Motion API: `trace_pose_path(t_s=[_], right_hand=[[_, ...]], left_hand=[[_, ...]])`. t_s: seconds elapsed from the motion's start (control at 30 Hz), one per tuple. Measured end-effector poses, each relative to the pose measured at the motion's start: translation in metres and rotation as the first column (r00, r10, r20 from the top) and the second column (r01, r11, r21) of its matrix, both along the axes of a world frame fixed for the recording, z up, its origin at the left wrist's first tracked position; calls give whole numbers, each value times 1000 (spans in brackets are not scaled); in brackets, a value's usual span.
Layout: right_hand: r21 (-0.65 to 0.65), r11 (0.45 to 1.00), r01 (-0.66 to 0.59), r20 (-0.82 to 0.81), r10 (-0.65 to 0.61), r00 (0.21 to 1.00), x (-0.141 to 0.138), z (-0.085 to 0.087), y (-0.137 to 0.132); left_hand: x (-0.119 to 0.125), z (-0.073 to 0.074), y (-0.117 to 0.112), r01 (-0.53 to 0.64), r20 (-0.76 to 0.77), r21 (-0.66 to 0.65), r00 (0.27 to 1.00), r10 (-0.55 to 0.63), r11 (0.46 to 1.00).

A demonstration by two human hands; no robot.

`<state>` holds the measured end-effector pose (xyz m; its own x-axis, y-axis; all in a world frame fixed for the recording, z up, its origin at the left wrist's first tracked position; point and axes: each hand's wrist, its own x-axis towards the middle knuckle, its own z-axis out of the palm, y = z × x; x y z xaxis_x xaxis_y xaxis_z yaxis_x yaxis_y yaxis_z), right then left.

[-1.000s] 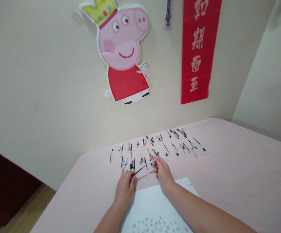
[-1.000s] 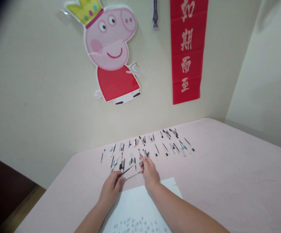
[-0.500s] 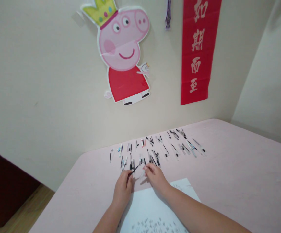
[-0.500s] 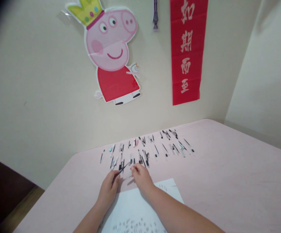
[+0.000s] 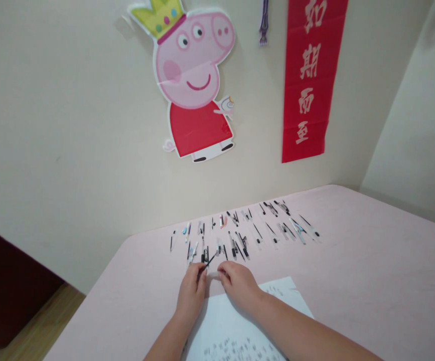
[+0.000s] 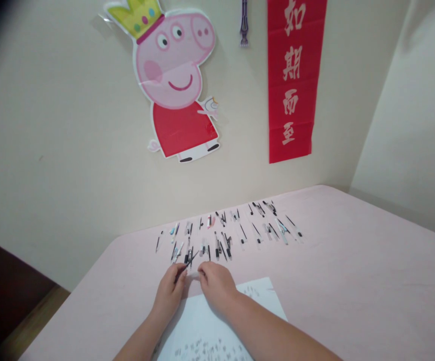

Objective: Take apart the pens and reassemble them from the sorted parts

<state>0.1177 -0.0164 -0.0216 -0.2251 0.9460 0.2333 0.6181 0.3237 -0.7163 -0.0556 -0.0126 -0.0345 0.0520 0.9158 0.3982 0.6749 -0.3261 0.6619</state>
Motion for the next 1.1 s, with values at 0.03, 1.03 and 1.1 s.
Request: trace_pose_path(t_s=[0.03, 1.03, 1.1], right_hand=[[12, 1000, -2, 35, 2, 999, 0, 1, 0], [-1, 980, 198, -311, -188, 932, 3, -16, 16], [-15, 981, 193, -445, -180, 877, 4, -19, 21]], left_hand=[[0, 0, 0, 0, 2, -1, 1000, 0, 1000], [1, 0, -1, 54, -35, -42, 998, -56, 998], [0, 1, -1, 66, -50, -46, 996, -68, 997]])
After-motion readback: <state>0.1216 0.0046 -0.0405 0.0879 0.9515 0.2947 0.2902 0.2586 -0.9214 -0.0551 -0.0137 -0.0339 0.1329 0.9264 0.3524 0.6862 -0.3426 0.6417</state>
